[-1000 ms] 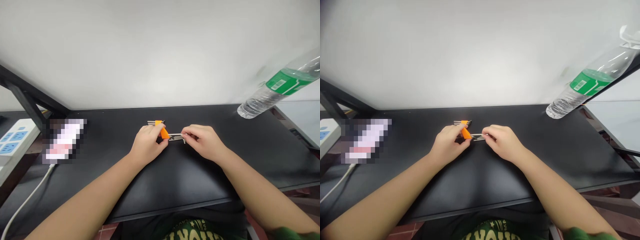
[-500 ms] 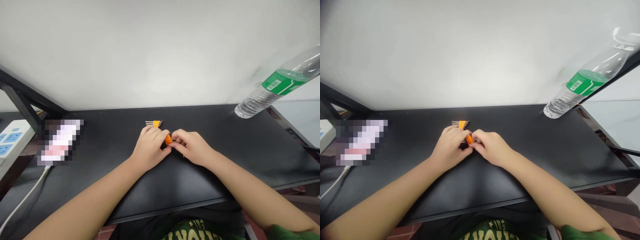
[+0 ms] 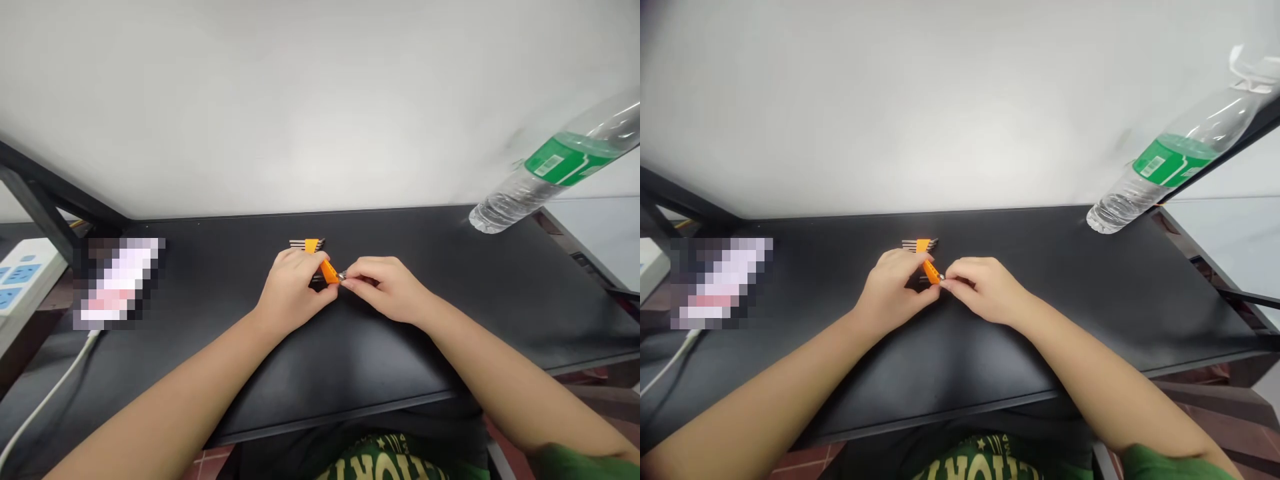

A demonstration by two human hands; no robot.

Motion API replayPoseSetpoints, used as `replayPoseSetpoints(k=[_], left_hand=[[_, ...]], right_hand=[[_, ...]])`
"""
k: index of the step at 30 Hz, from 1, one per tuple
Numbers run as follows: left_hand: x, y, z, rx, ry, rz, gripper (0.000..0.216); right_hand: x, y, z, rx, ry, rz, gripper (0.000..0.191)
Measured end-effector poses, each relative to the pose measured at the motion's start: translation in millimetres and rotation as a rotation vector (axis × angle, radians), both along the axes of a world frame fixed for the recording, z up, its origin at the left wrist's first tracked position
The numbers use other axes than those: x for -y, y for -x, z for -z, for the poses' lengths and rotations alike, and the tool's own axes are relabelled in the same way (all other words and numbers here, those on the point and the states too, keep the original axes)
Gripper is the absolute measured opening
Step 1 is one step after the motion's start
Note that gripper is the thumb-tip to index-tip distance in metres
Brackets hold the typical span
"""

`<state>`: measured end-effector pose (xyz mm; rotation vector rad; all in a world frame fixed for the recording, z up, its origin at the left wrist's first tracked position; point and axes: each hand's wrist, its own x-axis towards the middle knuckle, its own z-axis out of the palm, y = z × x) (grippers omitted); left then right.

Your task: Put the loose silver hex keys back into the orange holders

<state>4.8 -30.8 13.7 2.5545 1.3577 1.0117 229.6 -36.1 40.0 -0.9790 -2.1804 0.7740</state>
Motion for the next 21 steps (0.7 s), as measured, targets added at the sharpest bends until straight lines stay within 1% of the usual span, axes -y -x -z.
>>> replayPoseSetpoints(k=[2,5,8,16,21], left_hand=[[-0.8,1.6,2.7,0.003,-0.013,-0.025,0.029],[-2.3,3.3,6.6,0.015,-0.027,-0.059,0.035],[-2.7,2.6,7.5,0.017,-0.027,-0.075,0.04],[-1.5,-0.2,4.5,0.01,-0.017,-0.072,0.044],[-2.2,-0.4,5.1,0.017,-0.029,-0.067,0.045]], right_hand=[[-3.5,-5.3,0.9,0.069,-0.039,0.02,0.015],[-9.0,-13.7,6.4,0.314,-0.074,0.071,0.011],[-12.0,-17.3,12.5,0.526,-0.096,0.073,0.013],[-8.6,-8.1,11.8,0.761,-0.259,0.074,0.02],[-7.3,-4.2,11.7,0.825,-0.334,0.055,0.02]])
